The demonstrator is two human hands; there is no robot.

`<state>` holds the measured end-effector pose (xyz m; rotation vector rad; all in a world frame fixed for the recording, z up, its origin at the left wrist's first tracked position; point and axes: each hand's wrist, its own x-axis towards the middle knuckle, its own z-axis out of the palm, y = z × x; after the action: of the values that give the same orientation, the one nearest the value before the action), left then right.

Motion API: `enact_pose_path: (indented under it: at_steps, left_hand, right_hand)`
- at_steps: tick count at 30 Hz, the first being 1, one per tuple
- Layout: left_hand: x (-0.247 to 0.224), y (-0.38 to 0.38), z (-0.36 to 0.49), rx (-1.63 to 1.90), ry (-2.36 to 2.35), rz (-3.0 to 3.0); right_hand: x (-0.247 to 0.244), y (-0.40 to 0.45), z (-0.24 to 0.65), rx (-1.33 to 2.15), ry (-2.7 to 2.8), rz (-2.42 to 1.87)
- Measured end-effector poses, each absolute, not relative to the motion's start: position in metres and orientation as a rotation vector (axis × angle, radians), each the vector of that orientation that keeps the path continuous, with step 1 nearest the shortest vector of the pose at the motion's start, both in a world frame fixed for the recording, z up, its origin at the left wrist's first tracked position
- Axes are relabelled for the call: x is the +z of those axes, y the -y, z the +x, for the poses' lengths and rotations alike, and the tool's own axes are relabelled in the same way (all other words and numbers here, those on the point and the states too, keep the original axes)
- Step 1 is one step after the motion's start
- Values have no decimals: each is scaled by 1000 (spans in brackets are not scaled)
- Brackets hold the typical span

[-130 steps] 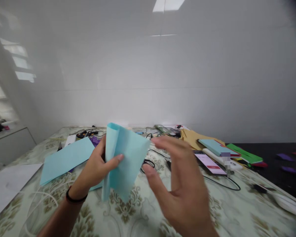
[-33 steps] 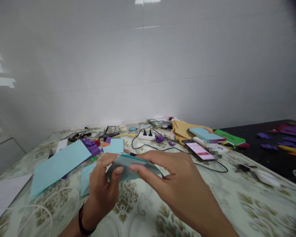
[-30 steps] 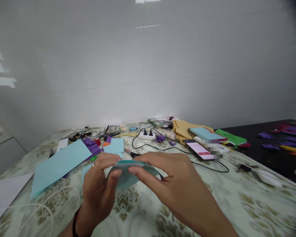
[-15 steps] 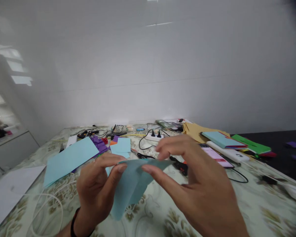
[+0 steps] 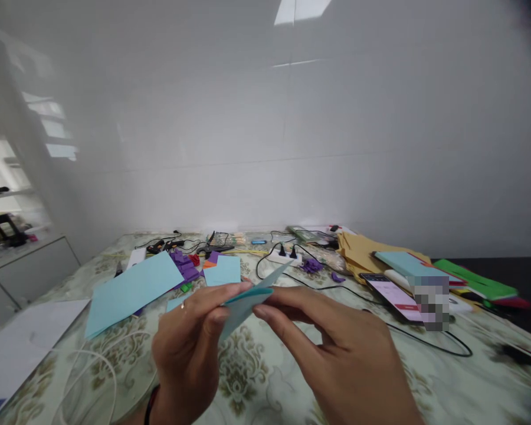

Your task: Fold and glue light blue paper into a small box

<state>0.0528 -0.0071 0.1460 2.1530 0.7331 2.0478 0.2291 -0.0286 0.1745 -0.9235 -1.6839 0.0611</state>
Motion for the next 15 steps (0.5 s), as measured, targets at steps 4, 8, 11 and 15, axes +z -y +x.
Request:
enact_pose_path:
  at_steps: [4,8,11,15]
  left_hand:
    - [145,8,53,2080,-825,2132]
    - [145,7,54,2103,-821,2159]
    - [142,6,54,2093,-798,2170]
    - [138,4,54,2059,-744,2182]
  right_hand:
    - [172,31,226,69,1701,-916]
    - [170,33,222,53,1699,-894]
    - [171,34,220,48,1691,-880]
    - [170,37,218,10,1684,-865]
